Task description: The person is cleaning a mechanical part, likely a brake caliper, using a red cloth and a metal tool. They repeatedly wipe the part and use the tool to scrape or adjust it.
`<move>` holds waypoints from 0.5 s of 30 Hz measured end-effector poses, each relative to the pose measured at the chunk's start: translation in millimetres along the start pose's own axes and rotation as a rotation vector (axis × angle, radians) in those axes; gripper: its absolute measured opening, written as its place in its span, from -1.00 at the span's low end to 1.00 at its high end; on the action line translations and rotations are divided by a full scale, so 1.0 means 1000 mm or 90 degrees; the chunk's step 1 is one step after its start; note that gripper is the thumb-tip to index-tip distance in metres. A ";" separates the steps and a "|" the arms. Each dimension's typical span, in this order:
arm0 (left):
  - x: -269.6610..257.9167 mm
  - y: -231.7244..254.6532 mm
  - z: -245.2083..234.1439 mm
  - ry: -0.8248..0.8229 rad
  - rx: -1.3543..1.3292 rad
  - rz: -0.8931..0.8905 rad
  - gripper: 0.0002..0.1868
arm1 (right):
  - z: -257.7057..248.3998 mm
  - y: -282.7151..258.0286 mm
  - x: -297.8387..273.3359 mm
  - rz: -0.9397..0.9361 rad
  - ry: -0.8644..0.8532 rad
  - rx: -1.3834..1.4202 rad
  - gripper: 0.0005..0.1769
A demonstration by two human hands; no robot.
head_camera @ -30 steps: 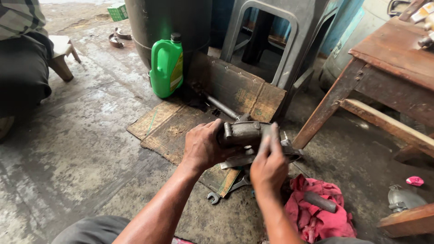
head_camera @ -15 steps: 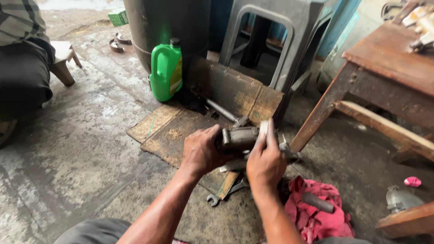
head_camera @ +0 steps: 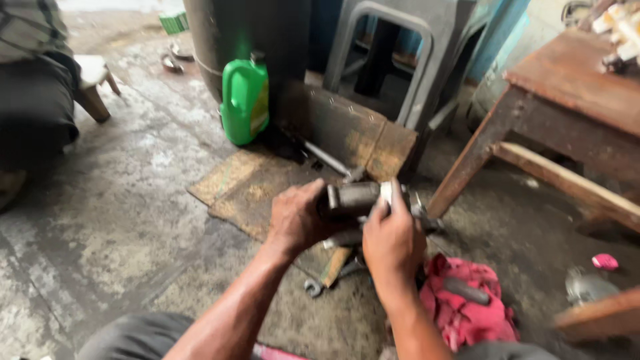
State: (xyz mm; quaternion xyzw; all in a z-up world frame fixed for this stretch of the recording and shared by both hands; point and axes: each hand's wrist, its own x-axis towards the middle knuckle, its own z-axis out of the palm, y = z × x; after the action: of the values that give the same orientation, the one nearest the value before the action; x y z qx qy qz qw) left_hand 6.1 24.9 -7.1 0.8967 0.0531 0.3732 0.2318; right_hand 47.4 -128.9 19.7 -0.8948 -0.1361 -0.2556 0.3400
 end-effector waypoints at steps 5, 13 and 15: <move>0.013 0.004 0.000 -0.010 -0.006 -0.007 -0.37 | -0.028 -0.009 0.018 0.036 -0.079 -0.069 -0.54; 0.012 0.001 0.004 -0.014 -0.010 0.015 -0.33 | -0.024 0.012 0.022 0.036 -0.108 -0.065 -0.61; 0.011 0.000 0.005 -0.002 -0.026 0.033 -0.34 | -0.019 0.012 0.025 0.041 -0.068 -0.043 -0.59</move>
State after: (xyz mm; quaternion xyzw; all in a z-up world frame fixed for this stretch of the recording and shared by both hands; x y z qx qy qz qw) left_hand 17.5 26.3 -3.4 0.8935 0.0219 0.3785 0.2407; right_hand 65.9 -149.3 38.8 -0.9220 -0.1164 -0.2006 0.3099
